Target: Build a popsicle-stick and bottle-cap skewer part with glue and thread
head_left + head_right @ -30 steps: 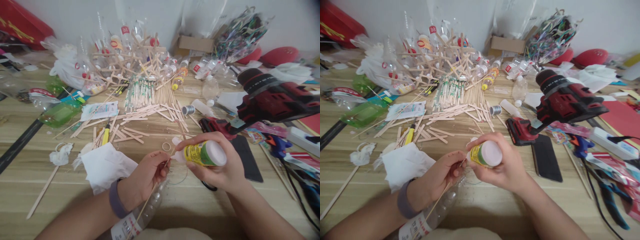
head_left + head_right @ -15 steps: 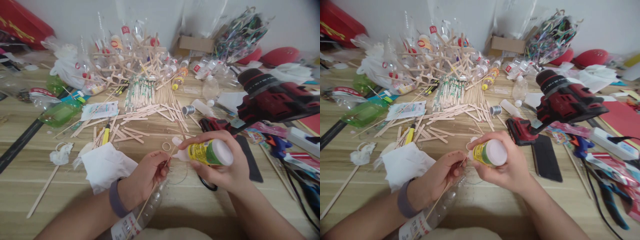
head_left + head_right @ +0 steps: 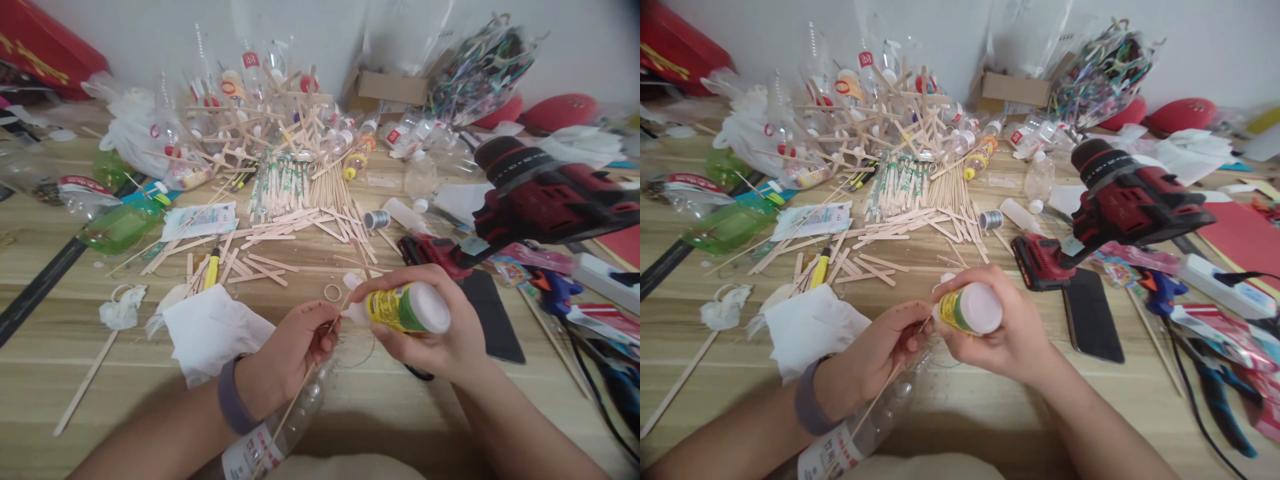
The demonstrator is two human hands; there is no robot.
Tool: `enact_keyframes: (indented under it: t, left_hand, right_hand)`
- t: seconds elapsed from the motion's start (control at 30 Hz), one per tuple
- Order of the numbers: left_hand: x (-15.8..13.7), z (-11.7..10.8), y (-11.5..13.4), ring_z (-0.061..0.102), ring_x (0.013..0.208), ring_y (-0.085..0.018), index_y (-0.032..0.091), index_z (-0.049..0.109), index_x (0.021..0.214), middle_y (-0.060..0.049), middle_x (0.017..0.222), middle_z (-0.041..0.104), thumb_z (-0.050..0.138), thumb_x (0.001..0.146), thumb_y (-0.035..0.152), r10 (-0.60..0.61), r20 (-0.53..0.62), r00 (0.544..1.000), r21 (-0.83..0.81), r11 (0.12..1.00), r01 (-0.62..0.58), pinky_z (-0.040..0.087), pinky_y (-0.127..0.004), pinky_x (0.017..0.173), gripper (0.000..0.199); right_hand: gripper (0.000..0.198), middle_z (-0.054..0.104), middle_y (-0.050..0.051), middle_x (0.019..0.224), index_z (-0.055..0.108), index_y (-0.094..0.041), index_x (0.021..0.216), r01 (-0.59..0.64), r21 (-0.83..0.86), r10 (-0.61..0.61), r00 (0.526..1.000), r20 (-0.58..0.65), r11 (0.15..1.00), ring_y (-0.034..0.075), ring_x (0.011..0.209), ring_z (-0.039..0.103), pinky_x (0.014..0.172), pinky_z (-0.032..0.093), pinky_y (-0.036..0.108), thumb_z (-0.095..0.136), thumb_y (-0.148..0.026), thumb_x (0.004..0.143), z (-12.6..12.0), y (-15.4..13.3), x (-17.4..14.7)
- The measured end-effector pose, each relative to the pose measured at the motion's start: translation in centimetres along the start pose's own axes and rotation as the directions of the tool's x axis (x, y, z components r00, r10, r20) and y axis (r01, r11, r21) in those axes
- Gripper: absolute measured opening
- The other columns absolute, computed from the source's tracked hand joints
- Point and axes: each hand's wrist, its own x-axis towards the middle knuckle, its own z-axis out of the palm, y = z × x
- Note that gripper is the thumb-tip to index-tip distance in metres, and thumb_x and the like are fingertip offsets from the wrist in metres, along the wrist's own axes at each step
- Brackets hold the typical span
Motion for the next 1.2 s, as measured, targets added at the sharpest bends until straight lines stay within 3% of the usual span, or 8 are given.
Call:
enact_keyframes:
  t: [0.33, 0.73, 1.2]
  left_hand:
    - [-0.19, 0.23, 0.14, 0.034, 0.043, -0.003, 0.015, 0.056, 0.061, 0.005, 0.053, 0.048, 0.072, 0.069, 0.028, -0.020, -0.010, 1.000, 0.033, 0.999, 0.021, 0.018, -0.020, 0.043, 0.022]
    - [-0.19, 0.13, 0.23, 0.034, 0.038, -0.002, 0.014, 0.059, 0.065, 0.007, 0.046, 0.049, 0.087, 0.052, 0.043, 0.019, 0.033, 0.999, 0.078, 0.997, -0.021, 0.018, -0.018, 0.039, 0.043]
    - [-0.21, 0.25, 0.17, 0.034, 0.039, -0.003, 0.015, 0.058, 0.059, 0.006, 0.045, 0.049, 0.080, 0.061, 0.044, 0.062, 0.016, 0.998, 0.133, 0.989, -0.064, 0.020, -0.021, 0.041, 0.037]
  right_hand:
    - [0.038, 0.074, 0.000, 0.092, 0.057, -0.031, 0.106, 0.014, -0.048, -0.014, 1.000, -0.005, 0.999, 0.022, 0.080, 0.071, 0.071, 0.055, 0.035, 0.076, -0.023, 0.075, -0.33, 0.26, 0.18]
    - [0.036, 0.074, 0.000, 0.090, 0.057, -0.029, 0.104, 0.031, -0.127, -0.034, 0.999, -0.022, 0.991, 0.022, 0.078, 0.071, 0.070, 0.054, 0.035, 0.076, -0.024, 0.074, -0.67, 0.33, 0.35]
    - [0.035, 0.075, 0.000, 0.089, 0.057, -0.030, 0.103, 0.015, -0.121, -0.017, 1.000, -0.017, 0.993, 0.022, 0.079, 0.071, 0.071, 0.055, 0.035, 0.075, -0.024, 0.074, -0.67, 0.09, 0.44]
